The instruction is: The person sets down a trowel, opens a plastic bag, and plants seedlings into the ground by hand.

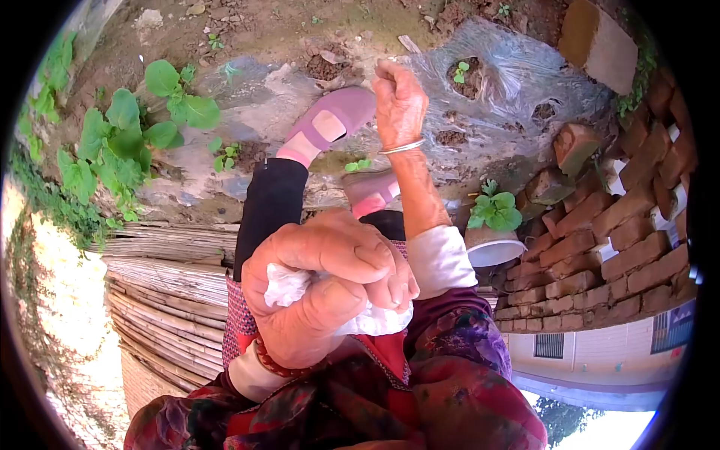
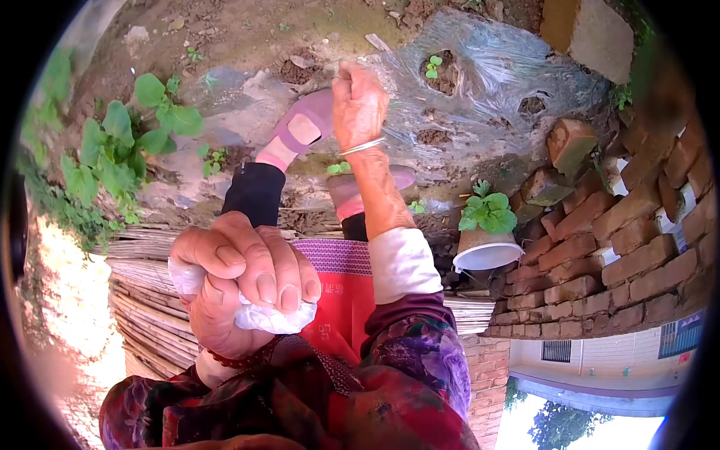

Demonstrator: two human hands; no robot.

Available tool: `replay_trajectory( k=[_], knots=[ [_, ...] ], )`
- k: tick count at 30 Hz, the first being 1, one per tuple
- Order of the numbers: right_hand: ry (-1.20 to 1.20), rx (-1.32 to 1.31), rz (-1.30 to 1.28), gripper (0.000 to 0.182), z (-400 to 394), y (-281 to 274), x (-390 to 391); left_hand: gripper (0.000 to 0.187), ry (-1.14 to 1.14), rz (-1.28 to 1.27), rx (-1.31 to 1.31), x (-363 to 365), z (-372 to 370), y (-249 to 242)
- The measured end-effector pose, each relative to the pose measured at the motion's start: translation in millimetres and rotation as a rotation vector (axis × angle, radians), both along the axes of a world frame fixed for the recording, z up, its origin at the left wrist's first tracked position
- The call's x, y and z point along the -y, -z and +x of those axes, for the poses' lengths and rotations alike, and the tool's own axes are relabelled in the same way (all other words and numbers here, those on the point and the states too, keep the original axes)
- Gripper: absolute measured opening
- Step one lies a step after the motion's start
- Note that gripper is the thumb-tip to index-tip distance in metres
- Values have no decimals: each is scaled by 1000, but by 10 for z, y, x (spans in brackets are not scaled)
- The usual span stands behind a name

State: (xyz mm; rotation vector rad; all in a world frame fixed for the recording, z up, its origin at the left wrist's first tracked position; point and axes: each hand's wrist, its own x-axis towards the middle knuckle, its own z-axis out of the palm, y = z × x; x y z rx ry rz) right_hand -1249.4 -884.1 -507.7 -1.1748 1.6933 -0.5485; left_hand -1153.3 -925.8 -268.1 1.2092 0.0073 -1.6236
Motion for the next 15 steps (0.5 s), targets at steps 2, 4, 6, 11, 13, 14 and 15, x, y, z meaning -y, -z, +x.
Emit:
replay_trajectory(
  k=[2, 4, 6, 11, 13, 14, 15],
  knots=[
    [83, -155, 31, 16, -478, 27, -255, 18, 38, 33, -2, -40, -82, 12],
    [246, -232, 92, 18, -885, 190, -486, 18, 111, 15, -45, -82, -161, 43],
    [278, -338, 56, 18, -1055, 169, -360, 18, 90, 36, -29, -132, -258, 33],
    [103, -604, -101, 17, -1088, 325, -19, 19, 118, 98, -120, -191, -340, -8],
    [75, -736, -82, 18, -1044, 403, -13, 19, 101, 66, -171, -215, -358, -1],
    [80, -733, -87, 18, -982, 402, 15, 19, 92, 76, -181, -224, -376, -1],
    [76, -717, -5, 18, -930, 384, 29, 19, 81, 91, -193, -231, -392, -6]
  ],
)
